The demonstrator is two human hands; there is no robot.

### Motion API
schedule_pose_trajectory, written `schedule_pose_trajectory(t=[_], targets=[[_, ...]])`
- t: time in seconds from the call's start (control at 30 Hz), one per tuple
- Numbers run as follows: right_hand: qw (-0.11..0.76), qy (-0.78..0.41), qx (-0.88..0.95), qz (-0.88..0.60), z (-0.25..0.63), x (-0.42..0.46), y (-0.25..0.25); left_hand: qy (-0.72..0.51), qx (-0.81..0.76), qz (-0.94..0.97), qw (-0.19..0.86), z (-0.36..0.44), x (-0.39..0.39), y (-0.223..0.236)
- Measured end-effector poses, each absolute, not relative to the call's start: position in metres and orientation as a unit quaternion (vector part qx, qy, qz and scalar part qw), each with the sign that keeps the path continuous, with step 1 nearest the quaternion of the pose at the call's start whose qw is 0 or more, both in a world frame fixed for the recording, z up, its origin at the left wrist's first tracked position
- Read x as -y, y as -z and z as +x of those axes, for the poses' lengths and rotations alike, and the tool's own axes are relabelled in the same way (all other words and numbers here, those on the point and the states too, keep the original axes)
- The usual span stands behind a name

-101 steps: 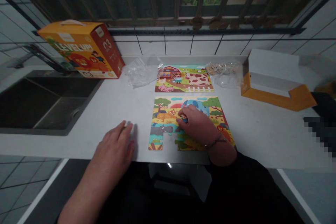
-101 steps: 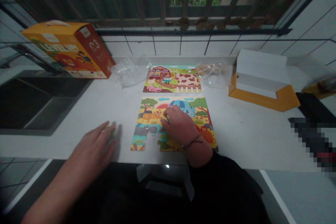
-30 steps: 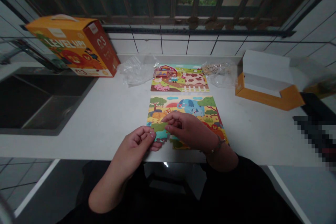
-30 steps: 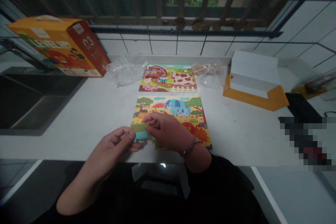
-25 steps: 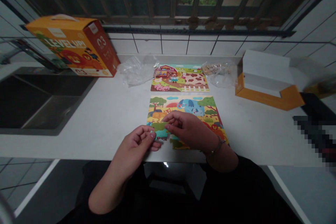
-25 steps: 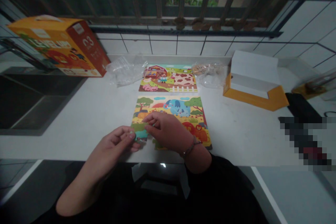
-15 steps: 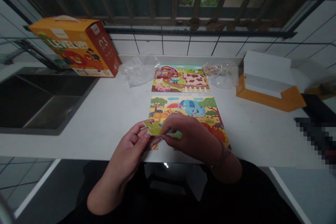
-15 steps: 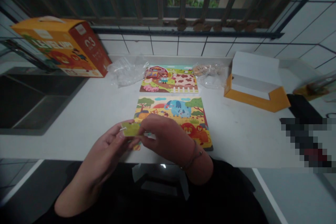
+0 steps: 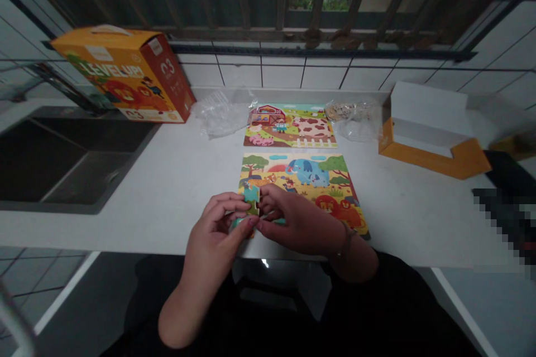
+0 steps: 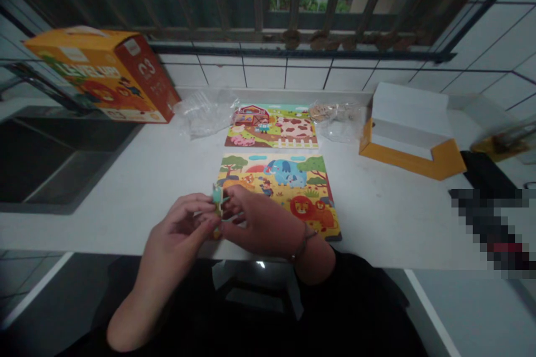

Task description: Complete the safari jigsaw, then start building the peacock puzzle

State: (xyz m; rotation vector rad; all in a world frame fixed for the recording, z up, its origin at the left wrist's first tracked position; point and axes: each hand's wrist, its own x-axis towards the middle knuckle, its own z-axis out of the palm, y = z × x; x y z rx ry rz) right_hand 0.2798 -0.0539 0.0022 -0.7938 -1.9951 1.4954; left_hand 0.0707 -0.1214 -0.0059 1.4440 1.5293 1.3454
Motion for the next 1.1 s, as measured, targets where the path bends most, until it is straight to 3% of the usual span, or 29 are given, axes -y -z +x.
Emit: schedule_pose_trajectory(t=[0.2, 0.4, 0.53, 0.67, 0.87, 1.1], targets=[[0.237, -0.604, 0.684, -0.332, 0.281, 0.047, -0.001, -0.437, -0.584, 0.649, 0.216, 0.07, 0.123, 0.01], [0.241, -0.488, 0.715, -0.438, 0.288, 0.038, 0.0, -0.386, -0.55, 0.728, 0.136, 0.054, 0.121, 0.004], [0.243, -0.492, 0.696, -0.463, 0.299, 0.034, -0.001, -0.289, -0.522, 0.784, 0.173, 0.025, 0.116, 0.007], [0.165, -0.472, 0.73, -0.466, 0.296, 0.037, 0.0, -0.197, -0.491, 0.822, 0.212, 0.007, 0.112, 0.019], [0.133, -0.394, 0.757, -0.505, 0.281, 0.045, 0.003, -0.177, -0.49, 0.83, 0.2, 0.007, 0.112, 0.026], [0.135, -0.469, 0.731, -0.478, 0.284, 0.044, 0.0, -0.171, -0.492, 0.83, 0.198, 0.006, 0.114, 0.027]])
